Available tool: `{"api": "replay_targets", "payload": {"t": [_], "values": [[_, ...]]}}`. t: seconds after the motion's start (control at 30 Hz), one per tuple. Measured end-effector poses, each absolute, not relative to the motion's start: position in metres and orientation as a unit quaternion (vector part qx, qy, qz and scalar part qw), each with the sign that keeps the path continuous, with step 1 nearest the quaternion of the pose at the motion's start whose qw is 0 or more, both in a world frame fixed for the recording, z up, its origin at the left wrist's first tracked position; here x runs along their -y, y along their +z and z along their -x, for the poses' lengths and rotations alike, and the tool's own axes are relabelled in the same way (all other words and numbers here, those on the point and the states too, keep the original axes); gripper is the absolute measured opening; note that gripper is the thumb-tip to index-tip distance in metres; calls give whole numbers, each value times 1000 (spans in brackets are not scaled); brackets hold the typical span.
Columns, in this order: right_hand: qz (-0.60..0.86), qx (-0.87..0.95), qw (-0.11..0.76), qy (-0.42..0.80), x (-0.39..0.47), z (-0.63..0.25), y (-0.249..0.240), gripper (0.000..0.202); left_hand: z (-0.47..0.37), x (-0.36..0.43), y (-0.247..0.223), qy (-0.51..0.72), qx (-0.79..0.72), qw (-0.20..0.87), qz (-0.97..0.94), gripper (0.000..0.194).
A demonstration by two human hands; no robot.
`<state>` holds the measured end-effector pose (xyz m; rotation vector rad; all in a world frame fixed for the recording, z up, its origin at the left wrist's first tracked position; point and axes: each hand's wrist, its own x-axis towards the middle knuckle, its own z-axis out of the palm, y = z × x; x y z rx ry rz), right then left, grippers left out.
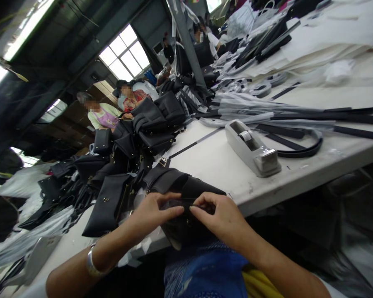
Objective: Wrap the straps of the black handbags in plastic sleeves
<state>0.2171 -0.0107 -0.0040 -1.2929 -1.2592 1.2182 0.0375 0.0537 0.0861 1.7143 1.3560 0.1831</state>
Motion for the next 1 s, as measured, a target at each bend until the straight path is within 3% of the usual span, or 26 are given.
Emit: {"api": "replay_targets", "payload": {"t": [1.0], "values": [[540,538,456,458,16,-200,-24,14,-33,-40,47,134,-557,338,-746,35]]}}
